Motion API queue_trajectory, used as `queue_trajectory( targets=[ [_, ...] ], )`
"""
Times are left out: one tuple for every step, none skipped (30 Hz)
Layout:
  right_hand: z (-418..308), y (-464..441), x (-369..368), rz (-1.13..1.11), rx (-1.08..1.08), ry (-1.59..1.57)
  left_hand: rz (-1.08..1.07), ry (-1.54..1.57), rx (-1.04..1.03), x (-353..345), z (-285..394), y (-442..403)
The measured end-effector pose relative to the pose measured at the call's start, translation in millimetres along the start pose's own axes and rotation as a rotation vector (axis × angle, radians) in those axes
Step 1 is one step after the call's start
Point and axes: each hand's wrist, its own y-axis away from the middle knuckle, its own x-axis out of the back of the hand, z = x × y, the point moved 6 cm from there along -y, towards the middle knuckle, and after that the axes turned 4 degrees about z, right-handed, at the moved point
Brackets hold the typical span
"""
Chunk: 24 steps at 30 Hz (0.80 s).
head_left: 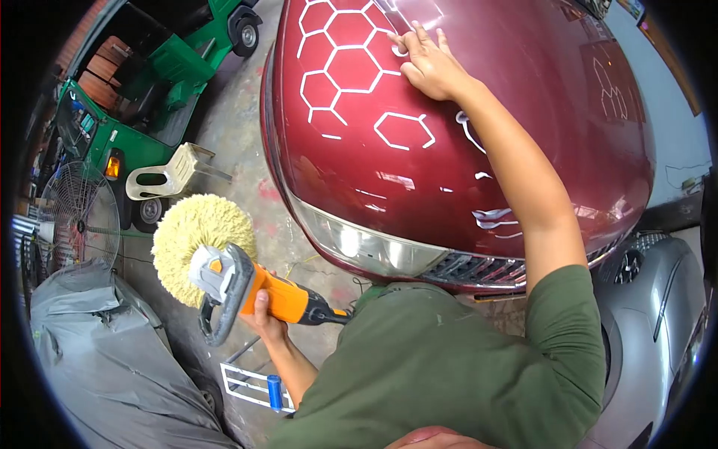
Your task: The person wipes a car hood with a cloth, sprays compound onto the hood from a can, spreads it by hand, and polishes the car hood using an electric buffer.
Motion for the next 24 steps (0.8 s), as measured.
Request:
queue_trajectory(
  targets=[
    [9.4,-14.2,-8.9,-0.034,-0.017,0.016,0.044,-0.019,-0.002,4.8,-3.3,0.4],
    [17.3,-24.2,-19.8,-0.075,-0.033,0.032,0.042,-0.02,-0.005,7.1,-5.4,1.6],
    [9.5,-27.1,-23.1,-0.039,0.038,0.048,0.044,-0.019,-0.005,5.2,-5.1,4.4],
    [12.3,-33.4,-22.5,-0.034,0.014,0.096,0.046,-0.021,-0.003,5.3,-4.3,6.4],
    [16.2,-38.9,-20.1,-0.027,-0.01,0.142,0.047,-0.036,0.02,10.7,-8.8,7.1],
    [12.1,-43.0,-13.4,-0.018,-0.032,0.189,0.044,-0.024,0.036,10.2,-9.0,8.7],
    [15.9,-41.3,-22.3,-0.026,-0.006,0.244,0.041,-0.012,0.054,7.9,-8.5,11.6],
    [16.9,-38.2,-24.2,-0.003,-0.032,0.238,0.033,-0.002,0.072,7.7,-7.5,14.4],
    [11.8,-33.2,-18.6,0.023,-0.064,0.231,-0.007,-0.019,0.062,8.1,-8.0,13.0],
    [7.9,-31.4,-9.7,0.054,-0.095,0.228,-0.055,0.012,0.067,6.2,-7.7,13.5],
    [4.5,-23.6,1.1,0.128,-0.111,0.155,-0.103,0.041,0.073,2.0,-8.6,14.1],
    [-6.4,-14.0,7.4,0.15,-0.127,-0.149,-0.15,0.069,0.078,-4.6,-6.0,14.3],
    [-17.8,-7.0,12.7,0.173,-0.134,-0.455,-0.269,0.086,0.012,-15.7,-1.0,12.2],
    [-31.8,2.0,15.8,0.189,-0.136,-0.766,-0.325,0.176,0.084,-22.1,-4.8,11.9],
    [-58.3,14.0,18.4,0.138,-0.116,-0.991,-0.379,0.261,0.158,-26.2,-9.5,13.5],
    [-83.0,26.4,13.3,0.069,-0.13,-1.28,-0.423,0.301,0.207,-30.1,-11.3,14.8],
    [-108.9,40.6,7.1,-0.023,-0.143,-1.479,-0.456,0.307,0.24,-37.1,-13.2,17.6],
    [-131.0,55.8,6.3,-0.096,-0.192,-1.551,-0.488,0.313,0.278,-43.3,-15.1,22.0],
    [-151.8,68.6,1.6,-0.147,-0.195,-1.755,-0.52,0.308,0.308,-50.8,-16.3,27.9],
    [-171.8,79.9,0.2,-0.157,-0.105,-1.989,-0.548,0.302,0.338,-58.8,-16.6,34.6],
    [-184.3,96.7,15.3,-0.164,-0.112,-2.076,-0.579,0.293,0.367,-68.7,-17.1,40.7],
    [-194.2,109.9,31.5,-0.18,-0.119,-2.162,-0.609,0.284,0.397,-82.0,-19.3,45.2],
    [-188.5,117.9,39.3,-0.066,-0.19,-2.053,-0.645,0.273,0.417,-96.8,-20.8,47.4],
    [-177.9,127.5,46.4,0.038,-0.258,-1.939,-0.679,0.264,0.436,-114.9,-23.8,47.4]
  ],
)
